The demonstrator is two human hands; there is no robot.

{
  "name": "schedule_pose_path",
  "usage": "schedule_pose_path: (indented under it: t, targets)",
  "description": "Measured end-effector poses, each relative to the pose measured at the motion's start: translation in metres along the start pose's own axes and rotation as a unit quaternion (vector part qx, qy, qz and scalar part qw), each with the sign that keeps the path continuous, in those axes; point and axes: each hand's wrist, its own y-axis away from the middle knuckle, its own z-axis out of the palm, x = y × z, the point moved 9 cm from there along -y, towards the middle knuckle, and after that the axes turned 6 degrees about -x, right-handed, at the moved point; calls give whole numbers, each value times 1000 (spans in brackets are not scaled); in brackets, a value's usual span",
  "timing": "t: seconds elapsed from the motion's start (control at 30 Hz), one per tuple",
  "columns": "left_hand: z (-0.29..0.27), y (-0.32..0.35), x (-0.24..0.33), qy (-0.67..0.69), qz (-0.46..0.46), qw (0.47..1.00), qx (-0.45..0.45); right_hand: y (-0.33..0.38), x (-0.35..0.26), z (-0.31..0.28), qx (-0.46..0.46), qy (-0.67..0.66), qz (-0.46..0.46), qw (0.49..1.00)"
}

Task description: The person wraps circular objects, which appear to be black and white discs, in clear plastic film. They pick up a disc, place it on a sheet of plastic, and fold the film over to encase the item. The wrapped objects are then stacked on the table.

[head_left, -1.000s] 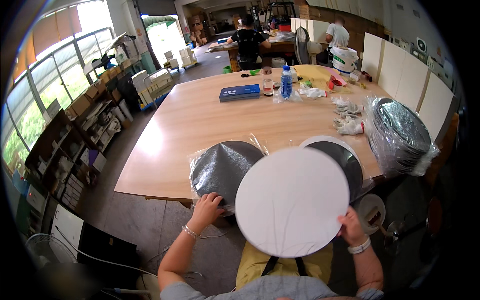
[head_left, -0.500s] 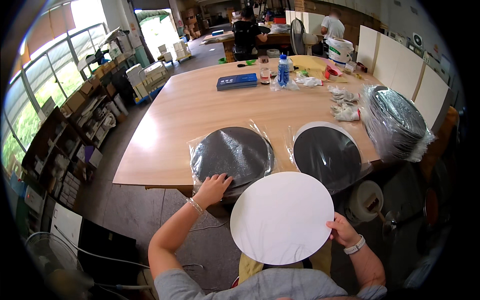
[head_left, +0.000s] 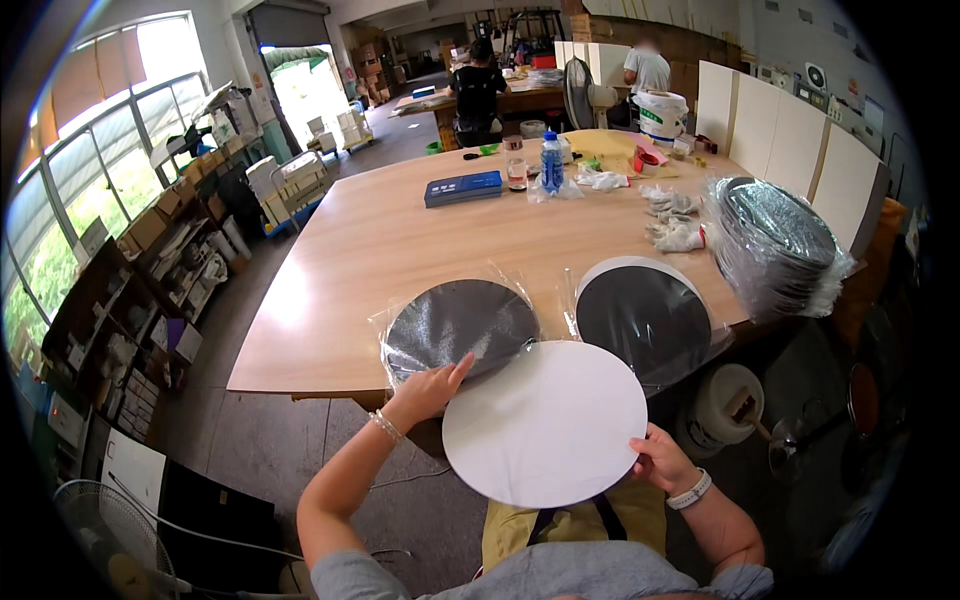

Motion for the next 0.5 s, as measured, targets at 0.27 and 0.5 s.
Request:
schedule_pose_path:
  t: [0.27, 0.5]
  targets:
    - [26, 125, -17, -33, -400, 862, 308, 10, 27, 6, 81, -79, 35, 993]
    - [158, 124, 11, 749, -370, 401, 376, 12, 28, 25, 100, -11, 17, 995]
